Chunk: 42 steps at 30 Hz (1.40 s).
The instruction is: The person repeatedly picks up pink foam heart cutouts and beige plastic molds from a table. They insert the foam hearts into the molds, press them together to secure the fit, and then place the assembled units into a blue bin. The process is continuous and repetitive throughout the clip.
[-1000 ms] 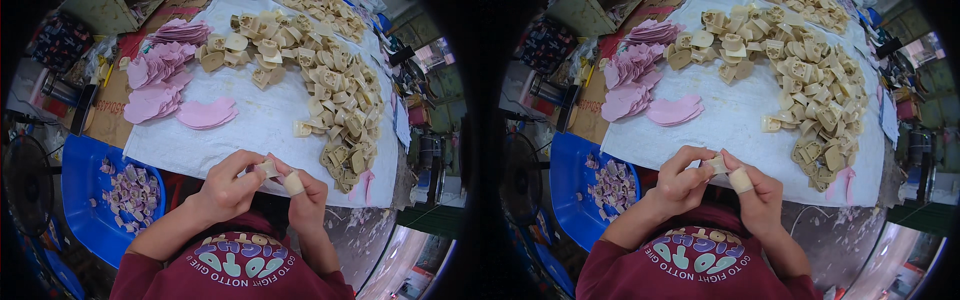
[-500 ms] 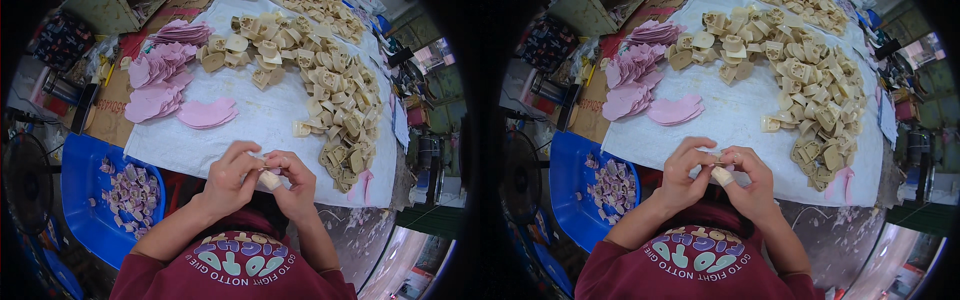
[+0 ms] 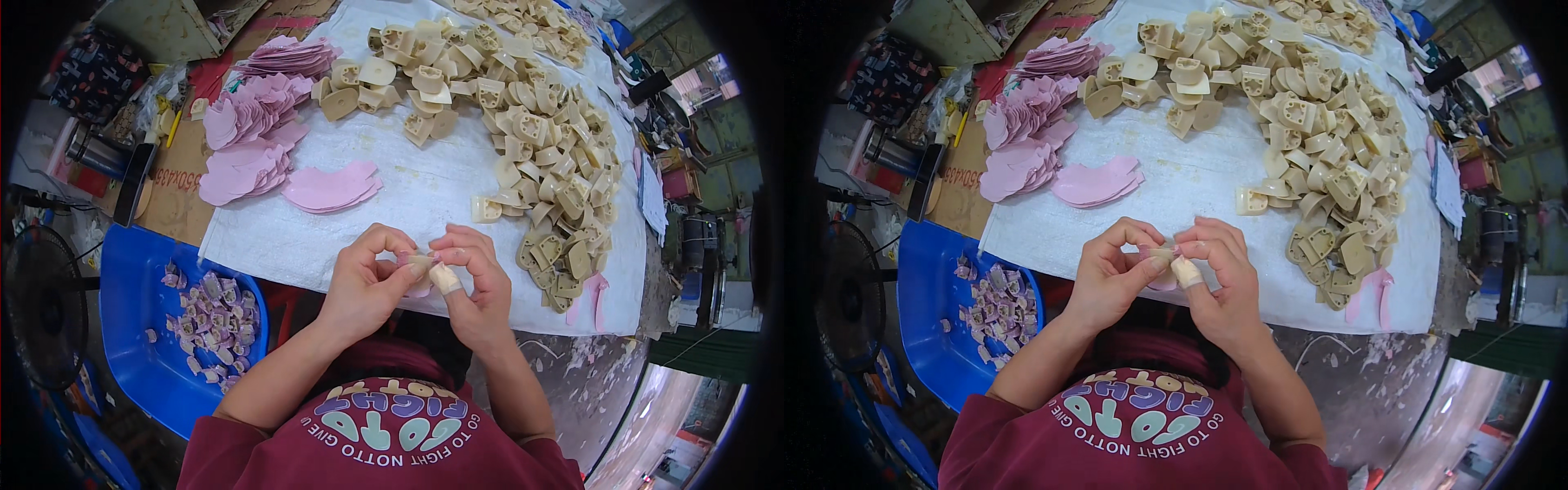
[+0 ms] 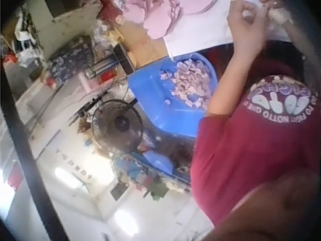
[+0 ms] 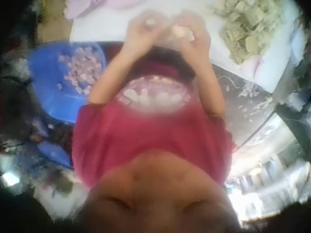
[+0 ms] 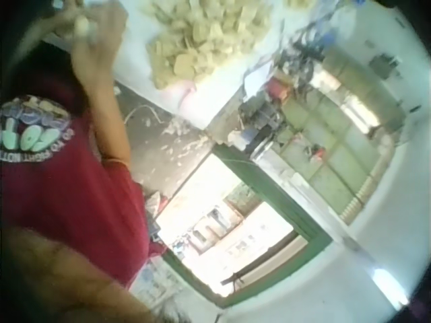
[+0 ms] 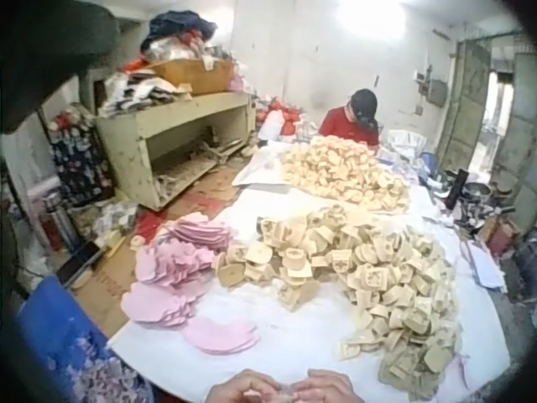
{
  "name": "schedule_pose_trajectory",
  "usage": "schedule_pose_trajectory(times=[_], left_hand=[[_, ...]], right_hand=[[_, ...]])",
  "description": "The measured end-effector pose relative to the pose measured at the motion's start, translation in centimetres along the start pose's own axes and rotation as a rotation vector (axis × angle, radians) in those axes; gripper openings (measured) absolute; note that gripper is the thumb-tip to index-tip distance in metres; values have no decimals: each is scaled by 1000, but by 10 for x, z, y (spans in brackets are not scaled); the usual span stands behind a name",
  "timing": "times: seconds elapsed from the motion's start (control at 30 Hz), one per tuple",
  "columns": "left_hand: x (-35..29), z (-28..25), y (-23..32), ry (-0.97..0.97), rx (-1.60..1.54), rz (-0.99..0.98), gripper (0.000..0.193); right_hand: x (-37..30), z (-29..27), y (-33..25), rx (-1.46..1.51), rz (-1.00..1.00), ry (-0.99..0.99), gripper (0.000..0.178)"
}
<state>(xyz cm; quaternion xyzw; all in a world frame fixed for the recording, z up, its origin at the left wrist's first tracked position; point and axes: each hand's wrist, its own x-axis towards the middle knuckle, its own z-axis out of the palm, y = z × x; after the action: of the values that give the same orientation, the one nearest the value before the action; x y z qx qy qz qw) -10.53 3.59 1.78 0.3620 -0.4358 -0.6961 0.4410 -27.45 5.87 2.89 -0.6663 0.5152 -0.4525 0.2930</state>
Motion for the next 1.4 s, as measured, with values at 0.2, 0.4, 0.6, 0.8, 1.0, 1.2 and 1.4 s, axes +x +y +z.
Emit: schedule_pose_trajectory(times=[0.2,0.4,0.6,0.8,1.0,1.2,1.4], left_hand=[[-1,-5,-2,-40,131,92,14],[-7,-8,-4,-7,614,376,26],[-3,-3,-2,-64,-702,-341,43],[-8,10,19,-4,-689,-294,51],[-6,32,22,198,-510,-174,52],[-6,23,9,111,-252,-25,50],[0,16,9,65,-382,-138,52]], right_hand=[[1,-1,6,158,122,-61,8],[1,0,5,95,119,-58,10],[-7,11,-6,-208,-104,250,15],[-10,21,-19,576,384,44,35],[-3,27,-9,938,418,-119,41],[5,25,-15,928,519,-129,36],[7,16,-11,844,530,-261,39]])
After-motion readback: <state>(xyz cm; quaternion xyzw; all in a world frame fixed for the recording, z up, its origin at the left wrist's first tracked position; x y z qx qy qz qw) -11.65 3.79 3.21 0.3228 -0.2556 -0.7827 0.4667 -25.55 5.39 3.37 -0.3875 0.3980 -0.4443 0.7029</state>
